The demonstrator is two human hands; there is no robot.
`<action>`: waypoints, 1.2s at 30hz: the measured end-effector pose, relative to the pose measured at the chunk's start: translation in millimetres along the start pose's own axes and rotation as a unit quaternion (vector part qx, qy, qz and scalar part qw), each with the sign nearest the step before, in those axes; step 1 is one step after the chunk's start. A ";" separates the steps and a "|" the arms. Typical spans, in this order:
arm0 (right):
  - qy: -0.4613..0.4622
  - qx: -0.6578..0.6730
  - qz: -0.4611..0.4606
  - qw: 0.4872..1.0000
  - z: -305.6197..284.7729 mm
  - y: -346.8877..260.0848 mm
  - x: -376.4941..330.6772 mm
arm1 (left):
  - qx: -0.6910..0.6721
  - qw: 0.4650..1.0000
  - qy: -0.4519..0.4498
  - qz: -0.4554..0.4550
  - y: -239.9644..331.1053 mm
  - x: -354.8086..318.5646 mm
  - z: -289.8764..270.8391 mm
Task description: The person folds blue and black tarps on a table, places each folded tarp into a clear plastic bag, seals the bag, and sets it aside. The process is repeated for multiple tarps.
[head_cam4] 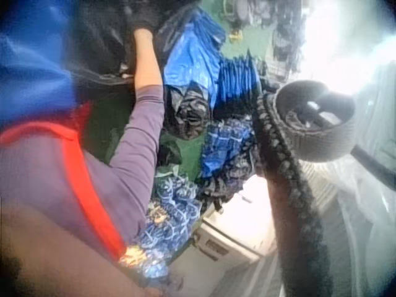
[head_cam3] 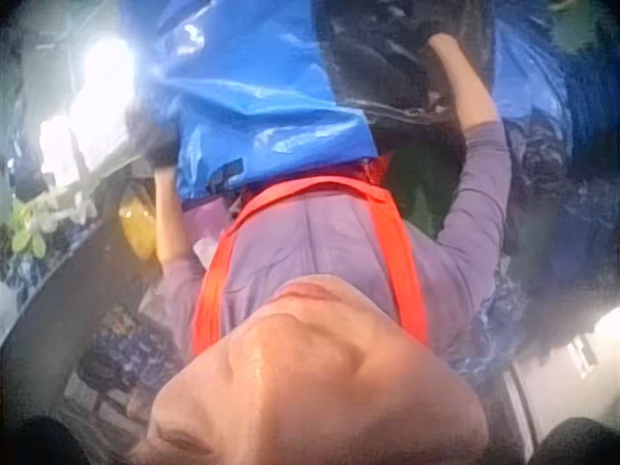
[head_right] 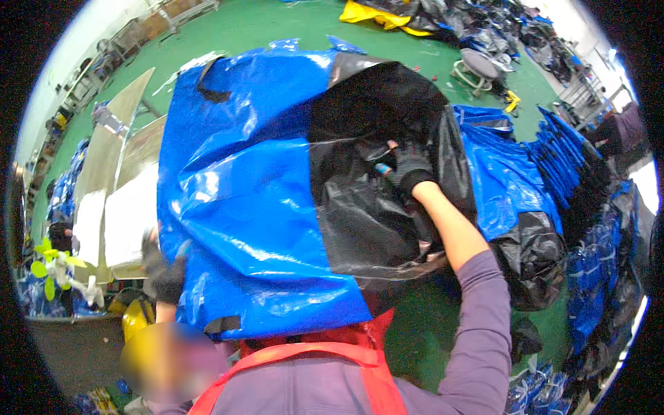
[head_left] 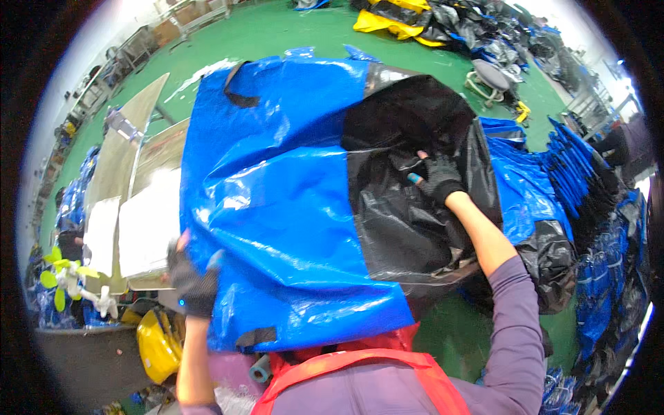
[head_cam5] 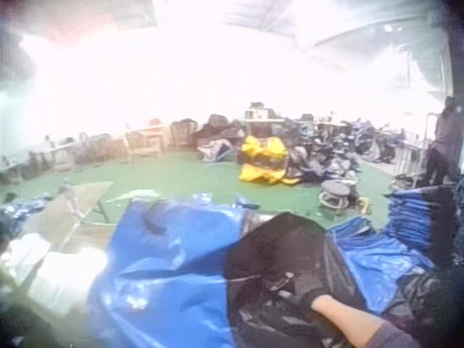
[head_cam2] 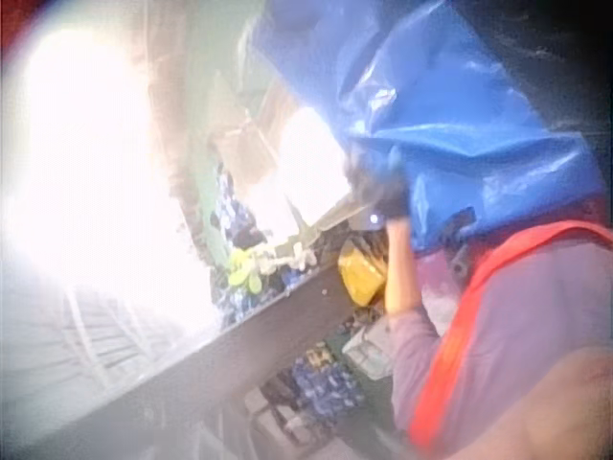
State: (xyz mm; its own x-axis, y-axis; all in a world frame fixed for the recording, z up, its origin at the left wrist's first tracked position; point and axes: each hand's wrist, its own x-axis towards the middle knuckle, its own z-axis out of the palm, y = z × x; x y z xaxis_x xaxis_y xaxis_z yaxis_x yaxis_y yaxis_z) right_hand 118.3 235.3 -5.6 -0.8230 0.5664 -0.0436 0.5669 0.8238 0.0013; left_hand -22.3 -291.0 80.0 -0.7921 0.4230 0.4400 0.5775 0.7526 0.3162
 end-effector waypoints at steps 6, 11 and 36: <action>0.043 0.040 -0.083 0.995 -7.1 14.8 -5.1 | -0.196 0.937 -0.052 -0.284 -171.8 -235.3 -8.7; -0.039 0.116 -0.113 0.986 -18.6 42.8 -26.7 | -0.059 0.979 -0.094 -0.174 -219.3 -233.2 -56.6; 0.045 -0.031 -0.080 0.995 13.1 -32.3 122.7 | 0.147 0.988 0.028 -0.033 -93.9 269.7 191.0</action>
State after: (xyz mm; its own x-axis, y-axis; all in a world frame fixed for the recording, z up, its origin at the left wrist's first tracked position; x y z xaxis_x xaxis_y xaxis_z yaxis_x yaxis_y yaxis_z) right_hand -0.6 277.8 -24.1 -0.9045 0.4245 0.0408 0.4263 0.9023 0.0634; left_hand -327.9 -151.2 8.5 -0.8086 0.3459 0.4759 0.4370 0.8948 0.0921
